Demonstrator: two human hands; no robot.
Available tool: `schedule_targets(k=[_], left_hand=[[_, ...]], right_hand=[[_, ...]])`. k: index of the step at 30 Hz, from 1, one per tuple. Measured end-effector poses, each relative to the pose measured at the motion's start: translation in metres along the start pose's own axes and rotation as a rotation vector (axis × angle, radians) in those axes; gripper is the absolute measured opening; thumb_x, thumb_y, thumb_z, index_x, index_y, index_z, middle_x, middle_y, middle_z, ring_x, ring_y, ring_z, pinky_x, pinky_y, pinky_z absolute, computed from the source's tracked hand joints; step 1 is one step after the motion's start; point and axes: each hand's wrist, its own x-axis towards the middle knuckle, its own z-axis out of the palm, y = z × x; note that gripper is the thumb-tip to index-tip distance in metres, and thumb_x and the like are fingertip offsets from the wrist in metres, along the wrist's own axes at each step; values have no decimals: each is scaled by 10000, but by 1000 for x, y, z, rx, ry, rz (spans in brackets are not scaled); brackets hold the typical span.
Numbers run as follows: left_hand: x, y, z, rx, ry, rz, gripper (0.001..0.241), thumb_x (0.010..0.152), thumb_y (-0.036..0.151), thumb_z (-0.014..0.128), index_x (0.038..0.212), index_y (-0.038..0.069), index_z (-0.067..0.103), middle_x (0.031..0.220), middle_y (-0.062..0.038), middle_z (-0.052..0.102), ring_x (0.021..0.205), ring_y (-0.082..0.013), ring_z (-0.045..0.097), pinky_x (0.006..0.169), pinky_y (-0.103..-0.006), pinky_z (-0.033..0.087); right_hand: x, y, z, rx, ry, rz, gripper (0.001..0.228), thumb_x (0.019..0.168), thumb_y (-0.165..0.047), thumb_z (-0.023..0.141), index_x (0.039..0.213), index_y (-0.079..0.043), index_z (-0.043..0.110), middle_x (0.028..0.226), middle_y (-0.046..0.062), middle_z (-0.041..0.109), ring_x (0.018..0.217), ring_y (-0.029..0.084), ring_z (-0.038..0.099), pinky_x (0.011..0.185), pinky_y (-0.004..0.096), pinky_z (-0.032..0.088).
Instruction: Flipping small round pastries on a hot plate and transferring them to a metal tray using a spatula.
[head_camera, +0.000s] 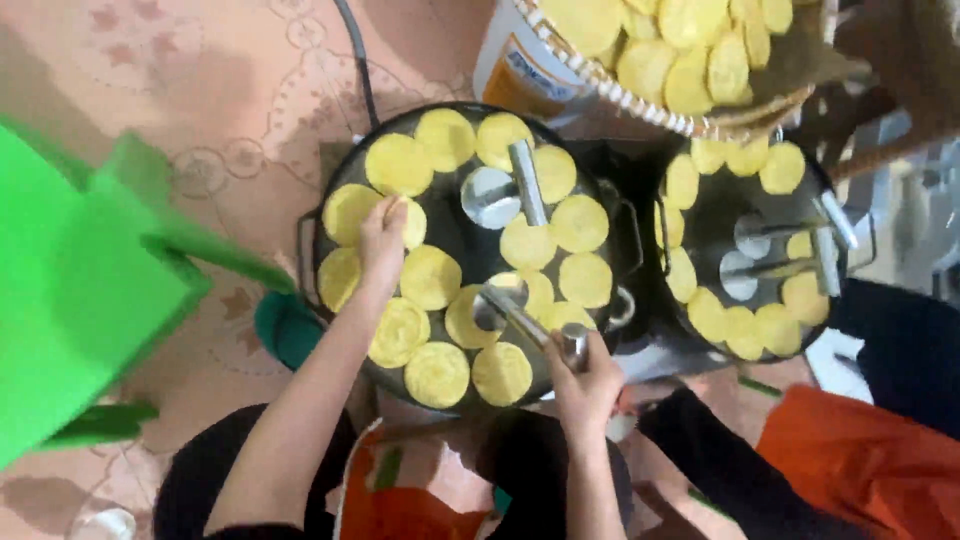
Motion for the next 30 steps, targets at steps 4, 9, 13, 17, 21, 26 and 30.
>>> schedule_targets(k=[4,9,13,17,21,26,30], left_hand=[[10,-23,28,198,-112,165,417,962,301,737,1348,152,687,1318,-153,685,1286,-341,605,1087,-464,477],[17,-30,30,283,7,319,269,1008,265,686,1245,150,739,1173,-114,723,1153,-318,660,1028,-446,481],[4,-5,22,360,63,402,243,1050,228,648,1246,109,731,1157,-128,738,1114,-310,679,984,-444,502],[1,5,23,499,-60,433,249,1086,257,603,1246,114,731,1172,-90,740,1119,-279,684,981,-431,509],[27,-2,22,-208,211,-105,246,966,296,718,1171,160,716,1173,-96,739,1103,-290,728,835,-465,684],[9,33,-58,-822,-60,-301,414,923,215,808,1263,28,663,1344,-206,677,1268,-353,666,1063,-519,576],[-63,69,-128,-710,-130,-434,366,906,83,728,1258,110,631,1386,-109,665,1270,-280,672,1043,-446,571]], right_hand=[[3,-37,-15,97,11,31,132,787,-16,842,885,-77,778,709,132,752,693,307,744,711,420,589],[9,-28,-19,196,-2,-3,182,758,29,846,909,-43,773,798,182,773,862,397,763,773,527,591],[12,-19,-24,209,2,-20,208,747,46,853,920,-39,775,804,185,776,857,405,765,771,540,600],[11,-17,-25,215,4,-39,217,742,39,863,920,-52,778,833,164,791,895,391,769,789,539,596],[9,-12,-24,206,-16,-40,199,725,-3,884,871,-72,769,733,113,766,760,311,766,712,392,574],[20,-24,-13,145,-59,-134,182,742,-42,867,866,-57,733,715,151,727,727,349,736,673,410,545],[52,-90,28,107,-110,-369,204,802,-124,813,871,-32,643,722,217,671,737,437,696,650,466,519]])
